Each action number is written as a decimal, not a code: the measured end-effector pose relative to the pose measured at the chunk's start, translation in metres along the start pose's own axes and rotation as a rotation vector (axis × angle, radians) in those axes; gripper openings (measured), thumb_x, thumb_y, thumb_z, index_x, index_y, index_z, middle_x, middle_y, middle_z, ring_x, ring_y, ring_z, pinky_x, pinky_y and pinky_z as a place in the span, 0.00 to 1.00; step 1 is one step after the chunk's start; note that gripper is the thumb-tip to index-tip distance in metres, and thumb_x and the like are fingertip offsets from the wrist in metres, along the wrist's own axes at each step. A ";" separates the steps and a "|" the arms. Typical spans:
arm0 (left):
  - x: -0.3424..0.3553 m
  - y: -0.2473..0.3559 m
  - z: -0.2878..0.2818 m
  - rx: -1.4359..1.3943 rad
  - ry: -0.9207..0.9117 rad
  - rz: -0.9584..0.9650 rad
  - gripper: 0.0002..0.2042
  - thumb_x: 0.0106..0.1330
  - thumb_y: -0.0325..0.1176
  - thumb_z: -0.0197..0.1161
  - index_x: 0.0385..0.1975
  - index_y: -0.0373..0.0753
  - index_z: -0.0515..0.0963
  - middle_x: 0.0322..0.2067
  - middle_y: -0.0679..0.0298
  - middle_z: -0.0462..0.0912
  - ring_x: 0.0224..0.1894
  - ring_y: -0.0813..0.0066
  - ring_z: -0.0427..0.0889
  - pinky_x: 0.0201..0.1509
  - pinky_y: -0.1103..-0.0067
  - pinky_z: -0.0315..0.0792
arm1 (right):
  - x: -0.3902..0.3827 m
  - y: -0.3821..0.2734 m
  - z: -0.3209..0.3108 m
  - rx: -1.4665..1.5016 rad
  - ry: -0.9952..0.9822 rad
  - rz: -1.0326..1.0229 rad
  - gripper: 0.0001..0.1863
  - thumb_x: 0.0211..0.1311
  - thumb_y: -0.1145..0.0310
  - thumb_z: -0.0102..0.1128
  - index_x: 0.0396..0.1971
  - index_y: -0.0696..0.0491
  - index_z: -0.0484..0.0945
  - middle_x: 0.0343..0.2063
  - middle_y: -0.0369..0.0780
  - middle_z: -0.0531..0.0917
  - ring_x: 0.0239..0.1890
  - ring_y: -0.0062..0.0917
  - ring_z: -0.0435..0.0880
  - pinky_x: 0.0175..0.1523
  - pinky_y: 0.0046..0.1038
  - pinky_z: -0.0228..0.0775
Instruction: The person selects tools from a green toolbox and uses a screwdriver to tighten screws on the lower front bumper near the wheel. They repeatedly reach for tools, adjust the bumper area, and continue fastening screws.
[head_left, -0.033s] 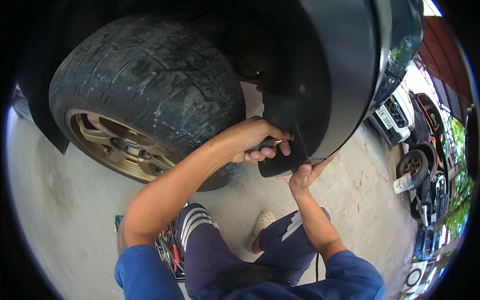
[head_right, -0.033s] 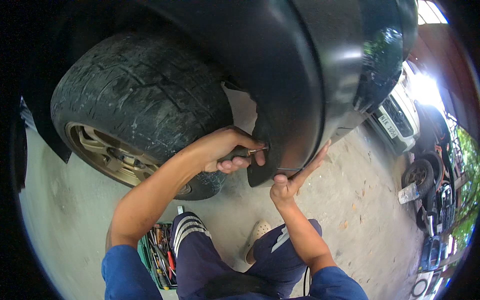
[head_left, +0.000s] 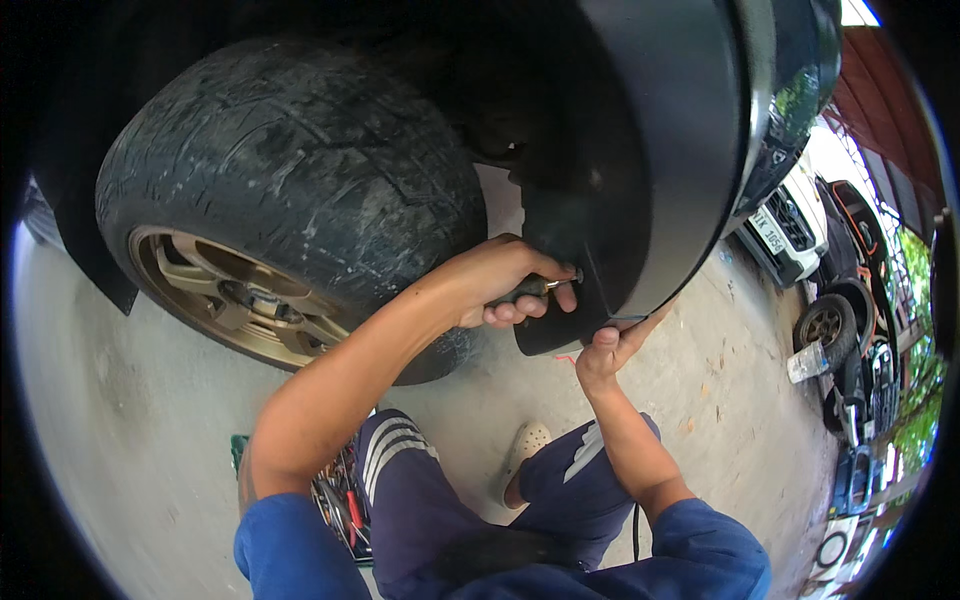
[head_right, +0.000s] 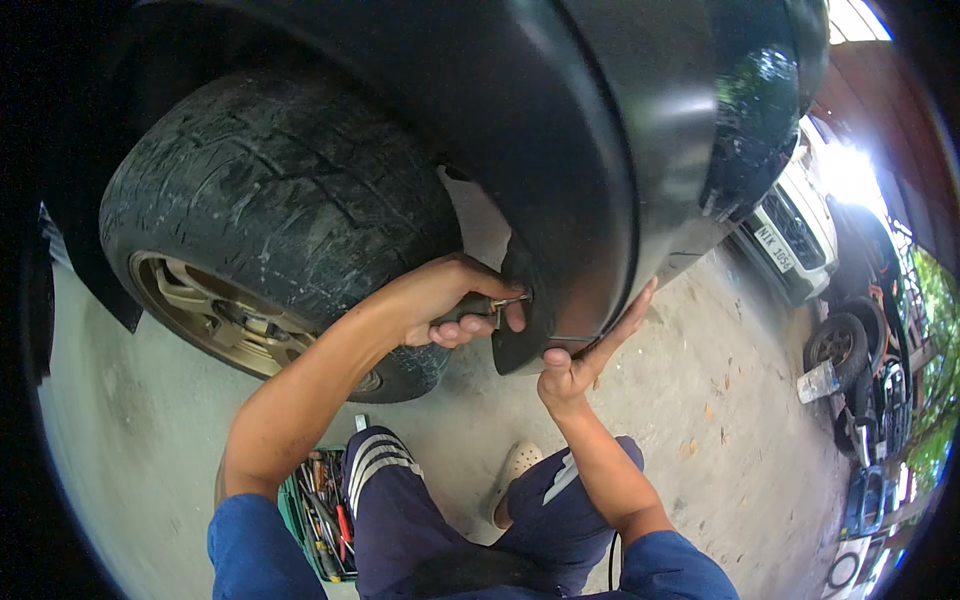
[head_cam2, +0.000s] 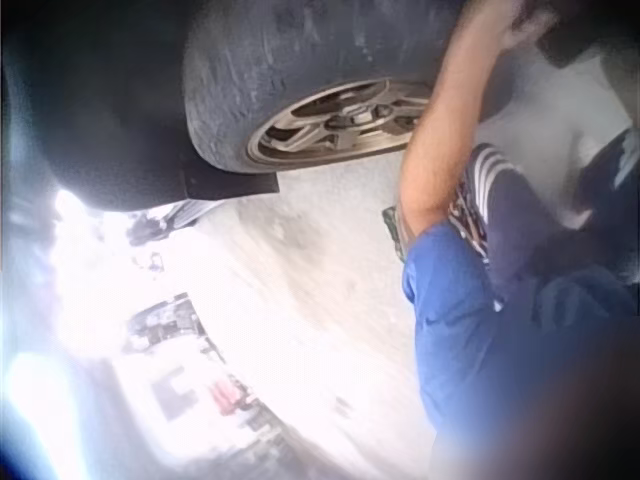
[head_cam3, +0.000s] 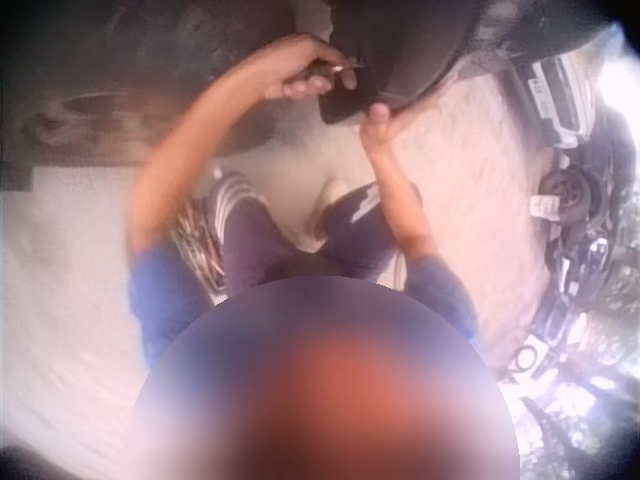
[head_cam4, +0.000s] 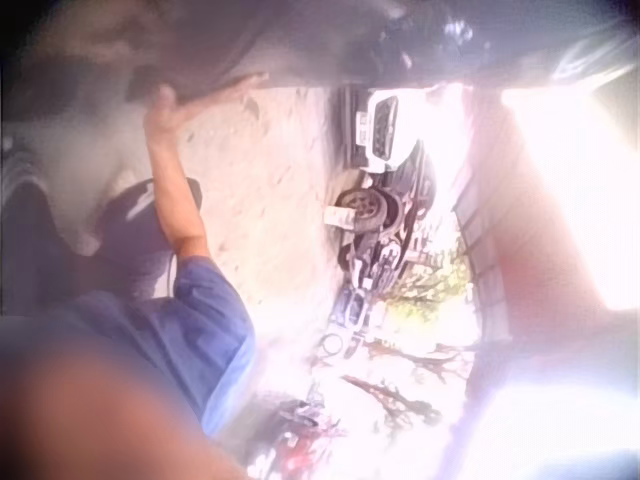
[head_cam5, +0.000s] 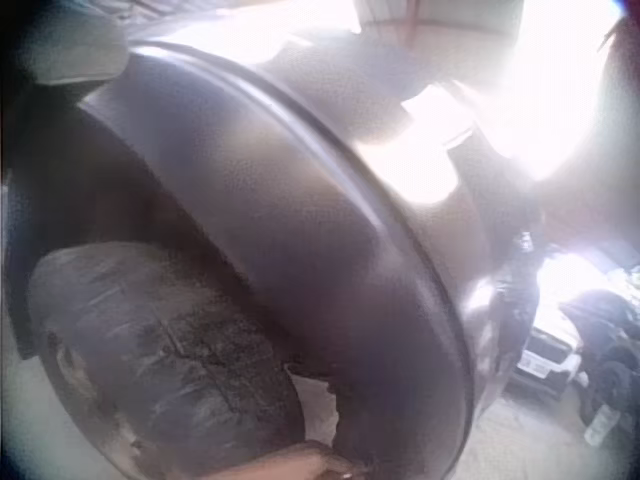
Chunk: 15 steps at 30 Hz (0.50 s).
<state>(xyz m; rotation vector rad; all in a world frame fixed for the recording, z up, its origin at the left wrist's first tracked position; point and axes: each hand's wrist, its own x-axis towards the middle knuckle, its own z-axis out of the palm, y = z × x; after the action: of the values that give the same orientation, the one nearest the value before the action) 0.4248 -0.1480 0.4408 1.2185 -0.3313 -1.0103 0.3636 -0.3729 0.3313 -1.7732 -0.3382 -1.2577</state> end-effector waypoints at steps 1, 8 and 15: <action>0.000 0.000 0.001 0.006 0.014 0.008 0.17 0.77 0.40 0.61 0.37 0.27 0.83 0.15 0.69 0.68 0.10 0.86 0.57 0.13 0.83 0.49 | 0.000 -0.001 0.000 -0.047 -0.011 -0.009 0.70 0.61 0.20 0.55 0.81 0.64 0.38 0.82 0.55 0.43 0.84 0.46 0.39 0.83 0.51 0.33; 0.002 0.007 -0.002 0.100 0.061 0.010 0.18 0.76 0.42 0.63 0.36 0.28 0.83 0.15 0.69 0.67 0.10 0.86 0.58 0.13 0.83 0.48 | 0.009 -0.006 0.011 0.014 0.036 0.013 0.72 0.57 0.21 0.62 0.81 0.63 0.40 0.82 0.54 0.44 0.84 0.46 0.42 0.83 0.48 0.35; 0.007 0.001 -0.006 0.265 0.114 0.198 0.18 0.74 0.42 0.67 0.29 0.32 0.85 0.13 0.69 0.71 0.11 0.81 0.63 0.15 0.78 0.55 | 0.012 -0.012 0.013 0.048 0.059 0.007 0.73 0.56 0.23 0.67 0.82 0.62 0.41 0.82 0.52 0.46 0.84 0.42 0.46 0.83 0.45 0.40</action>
<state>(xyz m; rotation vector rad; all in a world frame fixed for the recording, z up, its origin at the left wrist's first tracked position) 0.4328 -0.1496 0.4375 1.4448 -0.4980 -0.7385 0.3692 -0.3596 0.3467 -1.6921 -0.3252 -1.2843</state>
